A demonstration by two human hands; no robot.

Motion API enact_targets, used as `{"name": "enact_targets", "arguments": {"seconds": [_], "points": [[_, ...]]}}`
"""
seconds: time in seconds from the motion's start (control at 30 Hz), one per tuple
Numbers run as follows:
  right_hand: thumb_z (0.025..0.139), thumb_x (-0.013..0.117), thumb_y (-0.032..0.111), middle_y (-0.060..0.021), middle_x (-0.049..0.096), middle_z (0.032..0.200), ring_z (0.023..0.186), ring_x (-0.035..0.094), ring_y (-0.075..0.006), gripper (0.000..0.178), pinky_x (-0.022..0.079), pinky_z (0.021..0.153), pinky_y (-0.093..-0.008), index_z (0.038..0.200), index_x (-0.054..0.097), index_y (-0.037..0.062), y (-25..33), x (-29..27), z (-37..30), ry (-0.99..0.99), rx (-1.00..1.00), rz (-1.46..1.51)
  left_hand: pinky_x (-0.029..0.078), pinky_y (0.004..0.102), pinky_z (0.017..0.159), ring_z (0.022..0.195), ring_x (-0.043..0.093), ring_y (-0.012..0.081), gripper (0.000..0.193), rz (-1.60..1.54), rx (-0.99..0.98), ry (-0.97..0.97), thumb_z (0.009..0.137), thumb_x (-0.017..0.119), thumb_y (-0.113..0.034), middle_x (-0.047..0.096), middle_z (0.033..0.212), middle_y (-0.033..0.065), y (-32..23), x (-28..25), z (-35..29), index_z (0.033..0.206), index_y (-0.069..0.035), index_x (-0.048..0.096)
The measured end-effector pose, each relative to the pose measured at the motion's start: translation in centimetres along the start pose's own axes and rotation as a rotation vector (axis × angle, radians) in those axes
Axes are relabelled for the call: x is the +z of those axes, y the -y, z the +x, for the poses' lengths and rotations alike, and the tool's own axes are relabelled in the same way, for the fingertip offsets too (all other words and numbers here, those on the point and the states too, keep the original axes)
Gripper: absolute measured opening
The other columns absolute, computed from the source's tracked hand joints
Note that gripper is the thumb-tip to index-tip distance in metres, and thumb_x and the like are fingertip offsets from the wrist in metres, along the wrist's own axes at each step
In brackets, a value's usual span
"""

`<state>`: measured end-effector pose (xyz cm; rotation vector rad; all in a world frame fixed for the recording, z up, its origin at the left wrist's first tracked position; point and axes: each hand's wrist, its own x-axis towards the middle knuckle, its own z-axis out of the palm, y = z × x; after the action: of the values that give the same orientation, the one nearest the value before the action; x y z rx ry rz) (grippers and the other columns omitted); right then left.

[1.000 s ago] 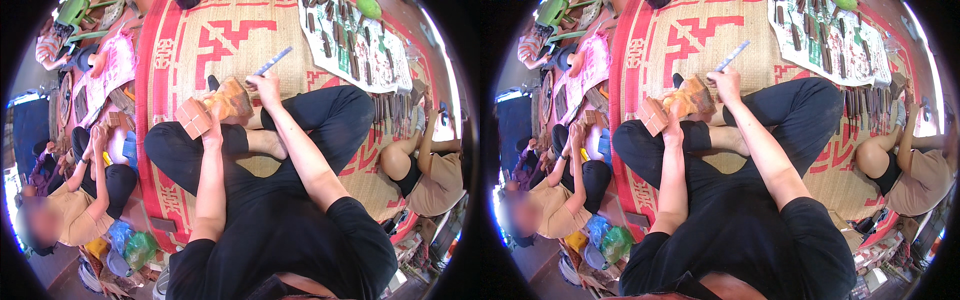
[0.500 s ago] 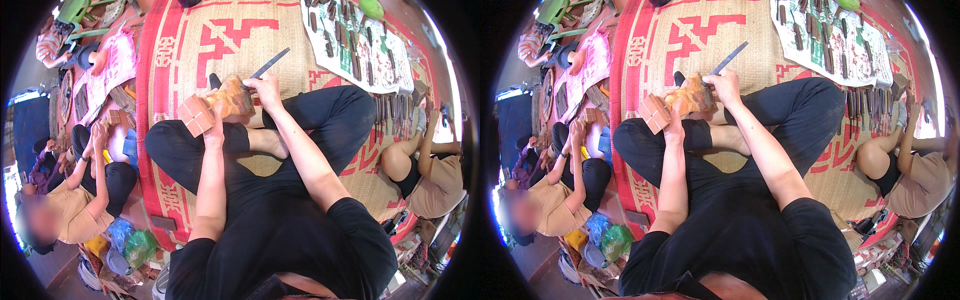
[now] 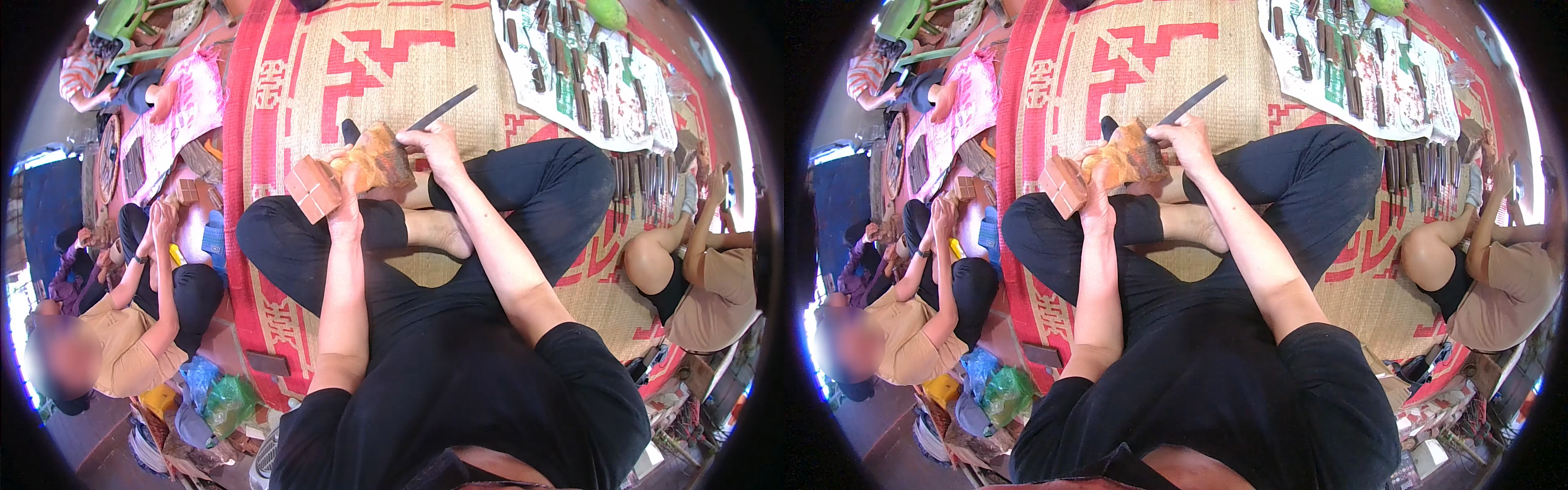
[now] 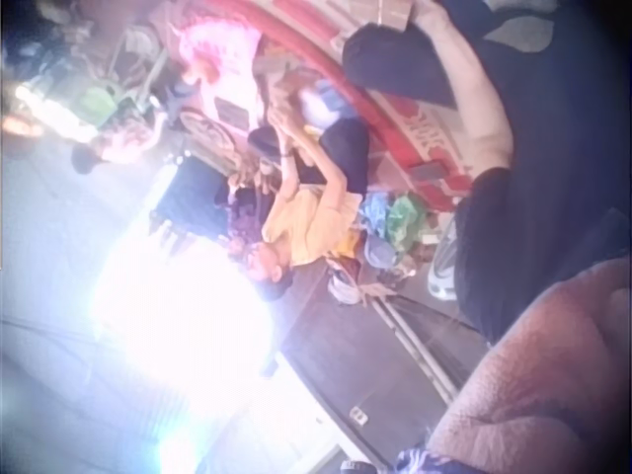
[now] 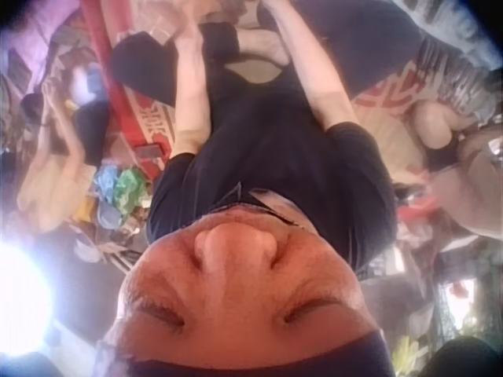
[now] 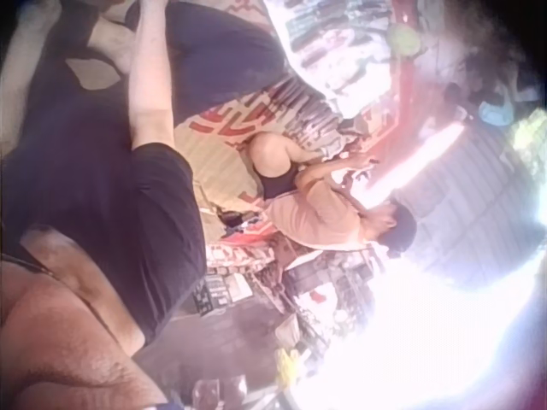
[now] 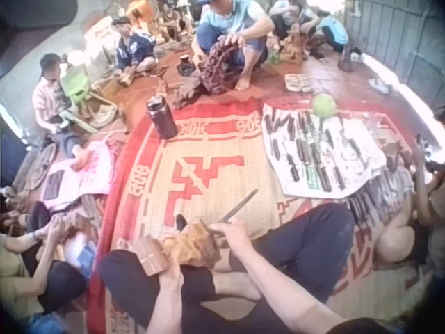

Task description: The person sits cross-legged on a mat and carves a small block of wood using a knife. They hold the wood in their left hand and use the knife in their right hand to shape the surface, occasionally rotating the block to work on different sides.

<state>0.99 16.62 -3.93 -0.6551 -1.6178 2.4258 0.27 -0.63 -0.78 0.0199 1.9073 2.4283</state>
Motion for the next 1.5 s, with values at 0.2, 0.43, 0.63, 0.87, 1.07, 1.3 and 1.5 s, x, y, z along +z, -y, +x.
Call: {"name": "enact_targets", "arguments": {"seconds": [0.2,0.43,0.63,0.87,1.07,1.3,1.5], "points": [[0.075,0.065,0.007,-0.0070,0.066,0.074,0.065,0.063,-0.0127,0.009,0.050,0.058,-0.0253,0.083,0.064,0.0021,1.3,-1.1,0.4,-0.053,0.043,-0.019,0.039,0.0348,0.095,0.107,0.050,0.0186,0.035,-0.035,-0.027,0.005,0.079,0.063,-0.001,0.053,0.111,0.0092,0.1,-0.2,-0.1,0.110,-0.006,0.048],[0.076,0.065,0.007,-0.0098,0.066,0.073,0.063,0.062,-0.0131,0.012,0.050,0.056,-0.0248,0.082,0.064,-0.0019,0.8,-0.9,0.3,-0.029,0.177,0.031,0.040,0.0331,0.094,0.105,0.050,0.0169,0.035,-0.011,0.022,0.010,0.080,0.063,-0.001,0.054,0.110,0.0087,0.6,-0.3,-0.1,0.111,-0.006,0.048],[0.076,0.064,0.005,-0.0081,0.066,0.074,0.061,0.062,-0.0129,0.009,0.049,0.056,-0.0255,0.083,0.064,-0.0004,0.8,-0.4,0.2,-0.029,0.043,0.025,0.040,0.0319,0.093,0.104,0.050,0.0160,0.034,-0.015,0.001,0.000,0.080,0.064,-0.001,0.054,0.109,0.0077,0.7,-0.6,0.0,0.110,-0.006,0.048],[0.073,0.066,0.006,-0.0078,0.064,0.072,0.060,0.060,-0.0149,0.010,0.048,0.055,-0.0271,0.080,0.062,-0.0001,0.9,0.0,-0.1,0.010,0.114,0.037,0.041,0.0330,0.093,0.106,0.050,0.0167,0.034,0.042,0.054,0.019,0.079,0.064,-0.002,0.054,0.109,0.0077,0.1,0.1,-0.2,0.110,-0.006,0.048],[0.074,0.065,0.006,-0.0092,0.065,0.074,0.061,0.061,-0.0149,0.009,0.049,0.057,-0.0266,0.080,0.062,0.0001,0.6,-0.4,0.2,-0.037,0.088,0.067,0.044,0.0319,0.089,0.099,0.054,0.0170,0.026,0.038,0.045,-0.029,0.080,0.061,-0.002,0.057,0.106,0.0080,-0.5,0.5,-0.4,0.104,-0.005,0.052],[0.076,0.064,0.006,-0.0083,0.066,0.075,0.063,0.061,-0.0136,0.009,0.050,0.057,-0.0262,0.083,0.064,-0.0003,2.1,0.7,-1.0,0.022,0.095,-0.110,0.039,0.0328,0.094,0.106,0.050,0.0169,0.030,0.001,0.012,0.011,0.080,0.062,-0.002,0.054,0.112,0.0087,-0.4,0.1,-0.5,0.108,-0.006,0.050],[0.076,0.065,0.004,-0.0080,0.066,0.074,0.062,0.061,-0.0134,0.009,0.050,0.060,-0.0252,0.083,0.064,-0.0008,1.1,-1.2,0.6,-0.082,0.053,0.017,0.037,0.0343,0.096,0.108,0.049,0.0173,0.031,-0.026,0.009,0.017,0.081,0.062,-0.003,0.053,0.113,0.0080,0.2,-0.2,-0.4,0.109,-0.007,0.049]]}}
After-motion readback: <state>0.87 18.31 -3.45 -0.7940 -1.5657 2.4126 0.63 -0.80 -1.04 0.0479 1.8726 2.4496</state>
